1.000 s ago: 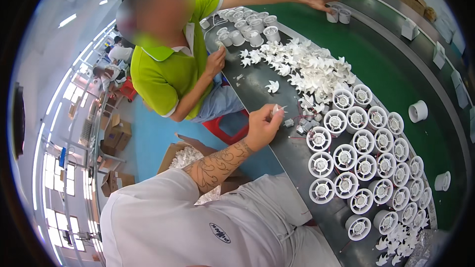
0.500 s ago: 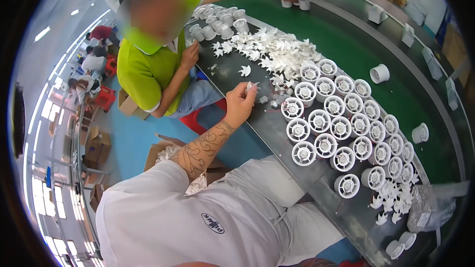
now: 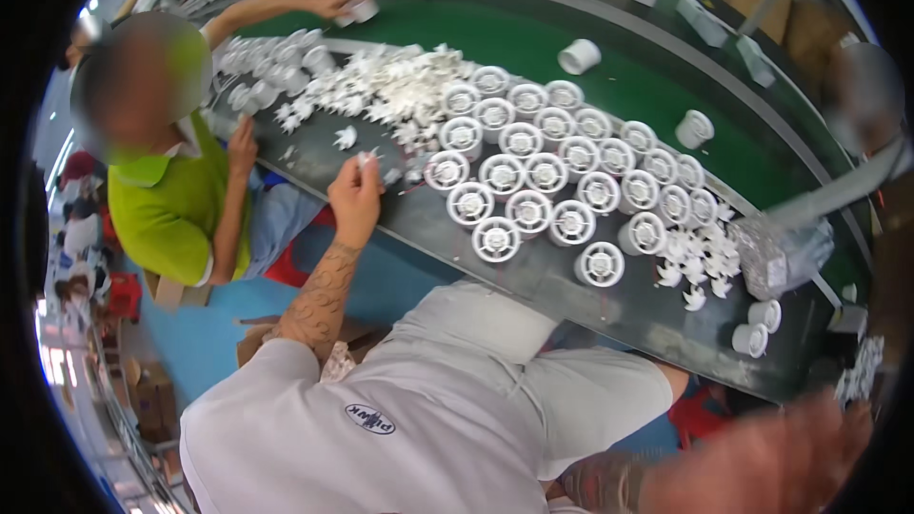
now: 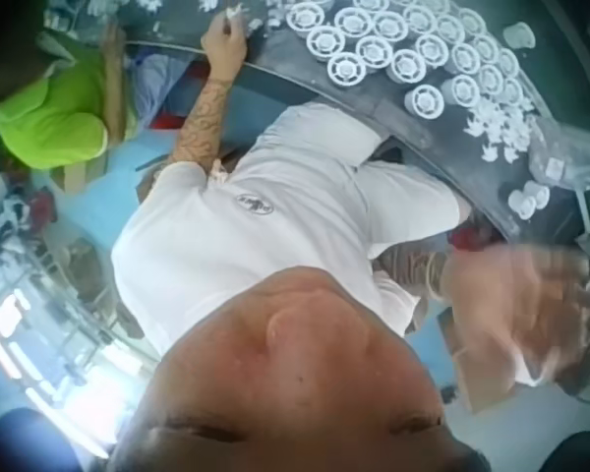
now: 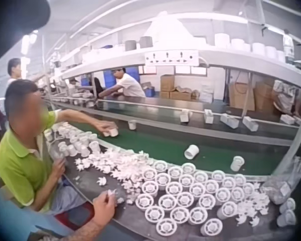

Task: Assembling white plastic components for LED lights on a production line.

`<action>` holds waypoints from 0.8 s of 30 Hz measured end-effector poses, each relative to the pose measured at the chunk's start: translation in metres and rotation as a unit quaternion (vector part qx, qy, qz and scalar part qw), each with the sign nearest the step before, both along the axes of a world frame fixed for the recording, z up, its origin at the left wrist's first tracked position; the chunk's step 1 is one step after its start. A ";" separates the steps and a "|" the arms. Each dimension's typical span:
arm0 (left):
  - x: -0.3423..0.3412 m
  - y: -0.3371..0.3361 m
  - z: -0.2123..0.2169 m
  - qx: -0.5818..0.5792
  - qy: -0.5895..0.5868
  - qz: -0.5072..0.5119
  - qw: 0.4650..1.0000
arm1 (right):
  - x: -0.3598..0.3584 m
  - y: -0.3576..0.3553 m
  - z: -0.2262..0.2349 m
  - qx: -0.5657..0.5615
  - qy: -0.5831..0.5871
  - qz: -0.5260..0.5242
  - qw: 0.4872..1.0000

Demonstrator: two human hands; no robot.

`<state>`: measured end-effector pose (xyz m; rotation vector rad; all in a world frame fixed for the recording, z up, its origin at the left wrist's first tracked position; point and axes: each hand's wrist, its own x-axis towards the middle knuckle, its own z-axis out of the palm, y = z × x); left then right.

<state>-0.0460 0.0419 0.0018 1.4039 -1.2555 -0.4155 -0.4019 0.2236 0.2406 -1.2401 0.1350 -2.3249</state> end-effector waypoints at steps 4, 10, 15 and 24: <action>0.011 0.007 -0.007 -0.008 0.014 0.013 1.000 | 0.005 -0.095 -0.051 0.445 0.340 -0.251 0.789; 0.017 0.008 -0.012 -0.032 -0.091 0.013 0.995 | -0.001 -0.355 -0.129 0.342 0.662 -0.227 0.627; 0.006 0.005 -0.007 -0.007 -0.058 0.029 0.998 | 0.014 -0.464 -0.189 0.476 0.598 -0.137 0.630; 0.027 0.019 -0.010 -0.009 -0.086 0.022 0.996 | 0.029 -0.425 -0.149 0.288 0.707 -0.104 0.638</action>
